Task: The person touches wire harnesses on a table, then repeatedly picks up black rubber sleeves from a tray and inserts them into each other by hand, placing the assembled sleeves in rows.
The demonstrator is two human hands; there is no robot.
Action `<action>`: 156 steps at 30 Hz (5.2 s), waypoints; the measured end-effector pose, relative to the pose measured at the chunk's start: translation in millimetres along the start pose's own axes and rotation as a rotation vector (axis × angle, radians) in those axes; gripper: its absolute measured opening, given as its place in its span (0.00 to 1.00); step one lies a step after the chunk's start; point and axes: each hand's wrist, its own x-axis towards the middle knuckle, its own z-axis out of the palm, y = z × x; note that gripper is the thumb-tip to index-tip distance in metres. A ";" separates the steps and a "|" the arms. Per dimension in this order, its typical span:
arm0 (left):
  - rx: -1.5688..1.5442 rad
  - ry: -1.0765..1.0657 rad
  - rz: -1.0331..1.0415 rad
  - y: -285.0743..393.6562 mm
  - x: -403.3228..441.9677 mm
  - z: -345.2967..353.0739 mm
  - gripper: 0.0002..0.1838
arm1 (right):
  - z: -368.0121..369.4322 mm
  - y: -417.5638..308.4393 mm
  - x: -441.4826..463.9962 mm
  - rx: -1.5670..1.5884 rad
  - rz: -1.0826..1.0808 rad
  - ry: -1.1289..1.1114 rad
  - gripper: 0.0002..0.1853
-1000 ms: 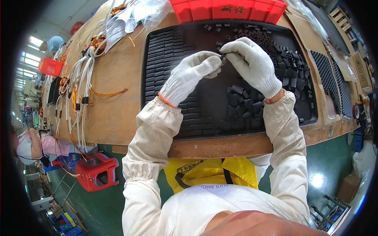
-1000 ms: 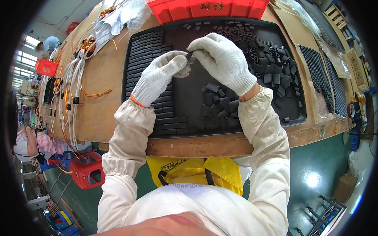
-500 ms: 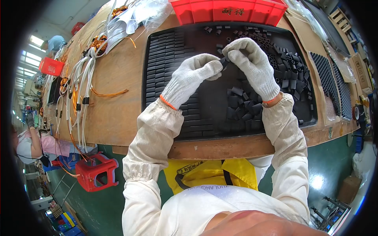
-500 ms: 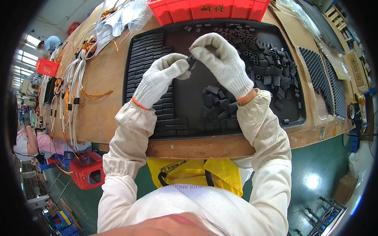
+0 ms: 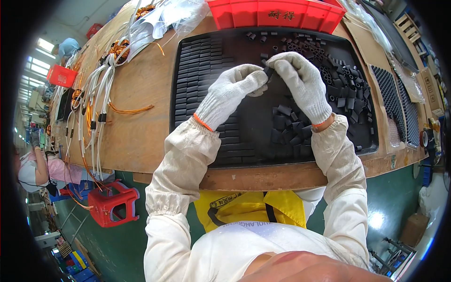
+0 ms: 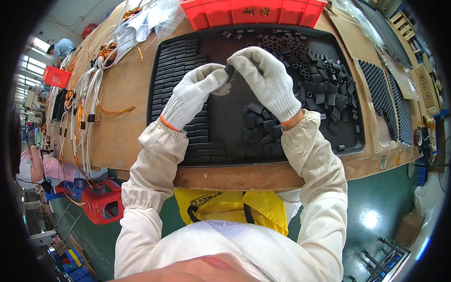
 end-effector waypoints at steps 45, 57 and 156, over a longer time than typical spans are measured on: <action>0.346 0.163 0.186 10.0 6.5 -11.7 0.16 | -10.5 8.2 5.6 -0.445 -0.163 -0.473 0.09; 1.323 -0.327 0.533 -21.4 -3.4 17.3 0.25 | -37.3 42.7 8.3 -1.132 -0.036 -0.265 0.14; 0.694 0.047 0.089 5.0 5.8 -8.6 0.21 | -2.9 17.2 4.5 -0.603 -0.407 -0.170 0.13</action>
